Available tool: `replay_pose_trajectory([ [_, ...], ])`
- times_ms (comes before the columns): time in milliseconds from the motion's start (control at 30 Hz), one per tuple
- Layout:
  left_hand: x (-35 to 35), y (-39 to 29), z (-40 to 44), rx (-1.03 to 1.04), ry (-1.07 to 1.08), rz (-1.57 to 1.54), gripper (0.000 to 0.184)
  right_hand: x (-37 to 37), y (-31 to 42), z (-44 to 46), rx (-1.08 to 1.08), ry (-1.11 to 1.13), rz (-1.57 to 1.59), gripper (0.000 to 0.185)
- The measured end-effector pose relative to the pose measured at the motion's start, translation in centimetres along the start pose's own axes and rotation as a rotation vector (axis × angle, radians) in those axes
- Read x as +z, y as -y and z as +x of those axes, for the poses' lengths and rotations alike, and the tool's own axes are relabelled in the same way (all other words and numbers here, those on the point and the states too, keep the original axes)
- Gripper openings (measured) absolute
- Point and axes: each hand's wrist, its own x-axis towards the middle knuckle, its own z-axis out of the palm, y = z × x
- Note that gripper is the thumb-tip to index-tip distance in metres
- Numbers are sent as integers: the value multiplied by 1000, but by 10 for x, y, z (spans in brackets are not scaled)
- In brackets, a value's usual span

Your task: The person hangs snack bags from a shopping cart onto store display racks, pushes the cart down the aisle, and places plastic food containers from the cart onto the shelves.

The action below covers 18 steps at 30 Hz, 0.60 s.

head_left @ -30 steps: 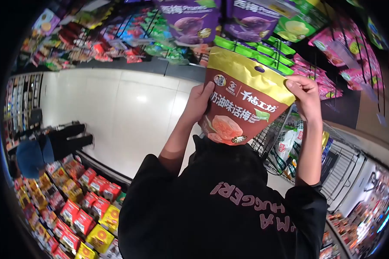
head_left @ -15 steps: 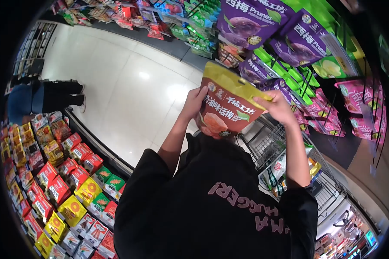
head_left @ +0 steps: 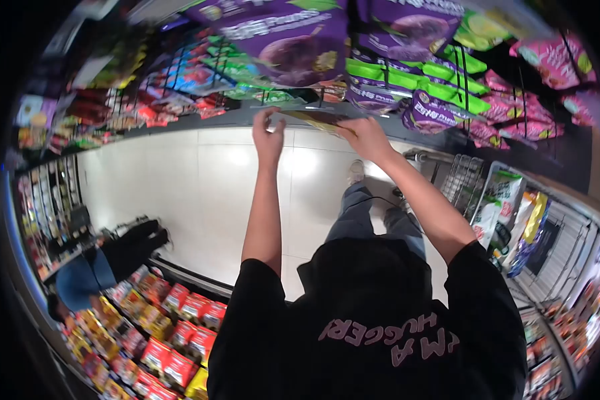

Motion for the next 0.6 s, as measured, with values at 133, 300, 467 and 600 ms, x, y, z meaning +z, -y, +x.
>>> replay_pose_trajectory([
  [133,16,14,35,-81,-157,-95,38,23,-37,22,-39,-145,205,18],
  [300,43,23,50,-153,-168,1,46,51,-68,53,-122,-495,346,20],
  [467,65,42,39,-370,-183,-131,39,67,-73,67,96,-241,711,25],
  [600,74,52,50,-228,-106,-194,25,76,-79,89,-104,-542,856,23],
])
